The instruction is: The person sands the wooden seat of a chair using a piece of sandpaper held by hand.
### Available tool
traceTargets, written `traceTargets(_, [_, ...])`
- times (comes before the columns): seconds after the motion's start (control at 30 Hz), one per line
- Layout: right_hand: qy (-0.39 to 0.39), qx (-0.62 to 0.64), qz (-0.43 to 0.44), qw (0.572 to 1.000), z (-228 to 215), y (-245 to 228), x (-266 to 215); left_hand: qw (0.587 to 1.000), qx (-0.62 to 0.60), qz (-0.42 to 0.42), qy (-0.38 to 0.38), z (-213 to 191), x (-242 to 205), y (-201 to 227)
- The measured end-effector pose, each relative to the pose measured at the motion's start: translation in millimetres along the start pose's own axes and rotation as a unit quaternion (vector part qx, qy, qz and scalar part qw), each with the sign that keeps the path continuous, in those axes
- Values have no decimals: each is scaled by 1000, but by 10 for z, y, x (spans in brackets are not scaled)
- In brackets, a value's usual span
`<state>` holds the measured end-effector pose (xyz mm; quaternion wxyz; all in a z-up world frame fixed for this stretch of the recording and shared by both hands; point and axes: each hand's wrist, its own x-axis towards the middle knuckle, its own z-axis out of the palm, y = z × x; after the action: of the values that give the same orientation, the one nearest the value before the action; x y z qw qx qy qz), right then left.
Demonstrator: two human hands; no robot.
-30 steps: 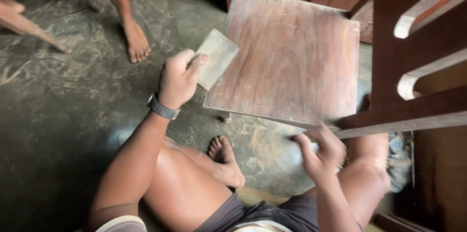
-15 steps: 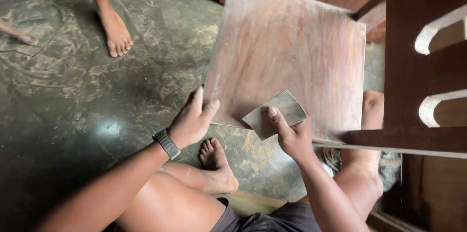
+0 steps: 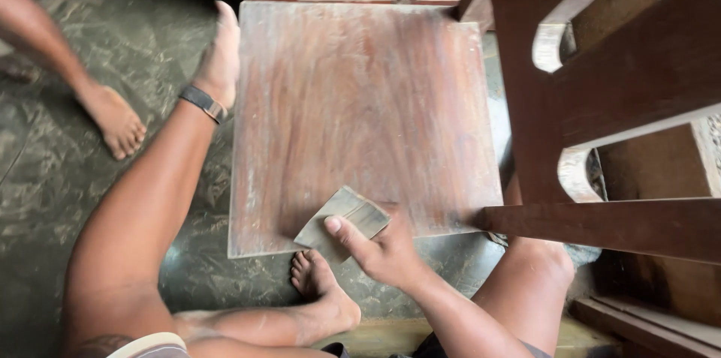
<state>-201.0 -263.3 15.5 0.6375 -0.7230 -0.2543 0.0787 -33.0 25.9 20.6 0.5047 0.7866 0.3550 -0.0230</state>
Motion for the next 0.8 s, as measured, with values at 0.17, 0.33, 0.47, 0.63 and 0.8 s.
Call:
traceTargets(0.17, [7,-20,-6,1000,36,43,-27,953,-251,94,-142,28,314,348])
traceTargets(0.33, [-8,-18,-9,1000,10,-12,-4,952,-231,169,-105,173,773,-171])
traceTargets(0.47, [5,-30,-8,1000,43,58,-50,929,-251,220,-158,47,323,-272])
traceTargets(0.63, [2,-25,-20,999,22,24,-28,940,-205,241,-131,-116,-75,-432])
traceTargets(0.8, [-2,-26,-5,1000,54,16,-37,934,-217,237,-157,-102,-18,-559])
